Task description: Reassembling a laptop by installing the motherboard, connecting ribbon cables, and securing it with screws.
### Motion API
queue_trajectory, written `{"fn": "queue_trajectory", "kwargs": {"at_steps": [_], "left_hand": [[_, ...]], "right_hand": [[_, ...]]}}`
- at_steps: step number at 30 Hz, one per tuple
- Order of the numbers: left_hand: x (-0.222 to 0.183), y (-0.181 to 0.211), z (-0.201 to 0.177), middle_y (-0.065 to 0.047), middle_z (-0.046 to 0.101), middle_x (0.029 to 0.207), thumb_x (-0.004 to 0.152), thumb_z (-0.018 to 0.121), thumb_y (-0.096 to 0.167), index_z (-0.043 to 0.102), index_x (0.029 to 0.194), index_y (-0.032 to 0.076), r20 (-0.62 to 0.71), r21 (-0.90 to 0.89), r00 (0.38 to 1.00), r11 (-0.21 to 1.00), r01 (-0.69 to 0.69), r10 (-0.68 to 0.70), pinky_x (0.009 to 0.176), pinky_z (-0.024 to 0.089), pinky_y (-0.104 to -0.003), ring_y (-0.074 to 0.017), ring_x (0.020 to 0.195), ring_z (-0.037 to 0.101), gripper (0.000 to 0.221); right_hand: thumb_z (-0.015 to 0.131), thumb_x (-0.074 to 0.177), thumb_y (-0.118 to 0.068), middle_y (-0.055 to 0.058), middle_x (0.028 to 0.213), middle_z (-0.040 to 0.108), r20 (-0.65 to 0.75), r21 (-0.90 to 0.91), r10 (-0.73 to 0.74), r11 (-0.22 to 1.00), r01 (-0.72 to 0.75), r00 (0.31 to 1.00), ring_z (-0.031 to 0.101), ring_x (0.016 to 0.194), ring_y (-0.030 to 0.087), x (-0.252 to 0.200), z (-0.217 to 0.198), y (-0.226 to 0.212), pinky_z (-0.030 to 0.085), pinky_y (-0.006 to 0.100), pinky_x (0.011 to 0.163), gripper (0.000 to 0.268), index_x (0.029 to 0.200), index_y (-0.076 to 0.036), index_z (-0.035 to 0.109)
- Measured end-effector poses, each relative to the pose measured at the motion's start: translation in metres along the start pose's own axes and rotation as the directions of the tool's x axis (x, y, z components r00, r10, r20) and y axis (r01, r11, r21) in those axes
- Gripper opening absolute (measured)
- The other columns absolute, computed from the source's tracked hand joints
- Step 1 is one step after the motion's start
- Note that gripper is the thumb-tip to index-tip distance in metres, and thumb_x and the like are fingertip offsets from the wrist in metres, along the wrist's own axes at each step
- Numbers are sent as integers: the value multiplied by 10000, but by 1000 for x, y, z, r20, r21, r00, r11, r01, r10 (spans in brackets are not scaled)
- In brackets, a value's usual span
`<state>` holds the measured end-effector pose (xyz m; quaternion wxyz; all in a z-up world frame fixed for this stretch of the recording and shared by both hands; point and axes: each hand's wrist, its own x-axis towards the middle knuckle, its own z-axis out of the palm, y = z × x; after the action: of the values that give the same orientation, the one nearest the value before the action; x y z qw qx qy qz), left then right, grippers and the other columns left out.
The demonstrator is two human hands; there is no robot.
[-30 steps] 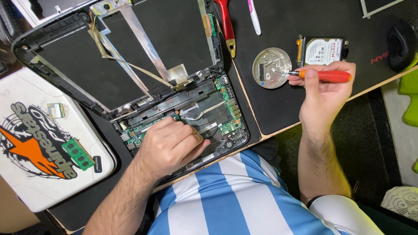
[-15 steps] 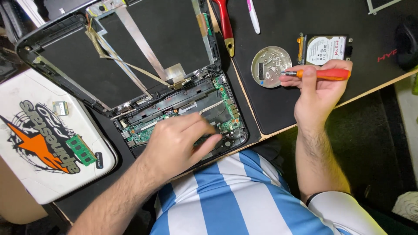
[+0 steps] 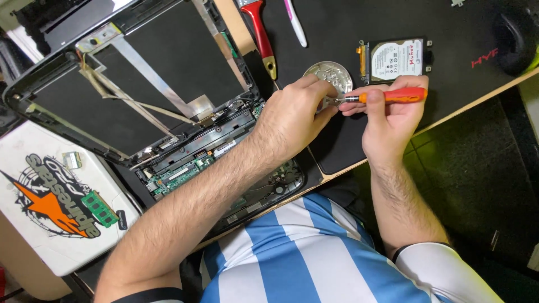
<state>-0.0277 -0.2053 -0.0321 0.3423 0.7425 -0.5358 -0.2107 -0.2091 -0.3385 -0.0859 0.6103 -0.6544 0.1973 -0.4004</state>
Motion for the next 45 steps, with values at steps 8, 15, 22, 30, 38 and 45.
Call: {"fn": "queue_trajectory", "kwargs": {"at_steps": [8,15,22,30,38,45], "left_hand": [[3,-2,1,-37,767,1049,1028,892,160,835,1149,151,-17,-14,1000,1000,21,-21,793,758,-586,-422,916,903,134],[1,3,-8,-58,746,1087,1009,930,190,846,1198,148,-50,64,999,998,16,-13,773,757,-602,-453,882,890,212],[1,4,-3,-50,732,1066,1022,914,145,846,1150,136,-82,21,997,1000,-11,13,762,759,-602,-448,886,889,145],[0,-1,-2,3,685,1003,1003,952,161,807,1109,174,-99,54,995,999,5,1,764,754,-558,-377,885,886,180],[1,1,-1,15,679,979,1019,917,170,793,1119,206,-91,-7,996,1000,11,-12,774,746,-552,-351,912,880,163],[2,2,-1,14,677,955,1007,869,129,790,1098,209,-100,-22,995,1000,15,-17,762,738,-549,-354,891,874,145]], "right_hand": [[607,1353,-274,381,1100,800,28,-24,3,1000,-2,1000,860,834,406,4,3,-4,757,517,739,352,1348,-114,294],[602,1355,-282,367,1117,799,34,-14,2,1000,-2,999,864,862,401,4,1,0,757,501,757,347,1361,-123,293],[603,1353,-270,379,1115,798,36,-32,-12,999,13,999,863,863,415,3,0,3,755,527,755,338,1358,-111,305],[606,1348,-291,365,1129,804,35,-9,-14,1000,14,999,856,854,388,3,1,0,749,487,760,352,1362,-120,298],[640,1333,-265,367,1129,806,41,1,-27,1000,27,999,858,857,384,3,3,1,757,496,767,362,1360,-116,311],[648,1330,-273,363,1112,808,37,10,-35,999,35,999,855,844,376,3,3,0,747,478,753,372,1349,-118,310]]}}
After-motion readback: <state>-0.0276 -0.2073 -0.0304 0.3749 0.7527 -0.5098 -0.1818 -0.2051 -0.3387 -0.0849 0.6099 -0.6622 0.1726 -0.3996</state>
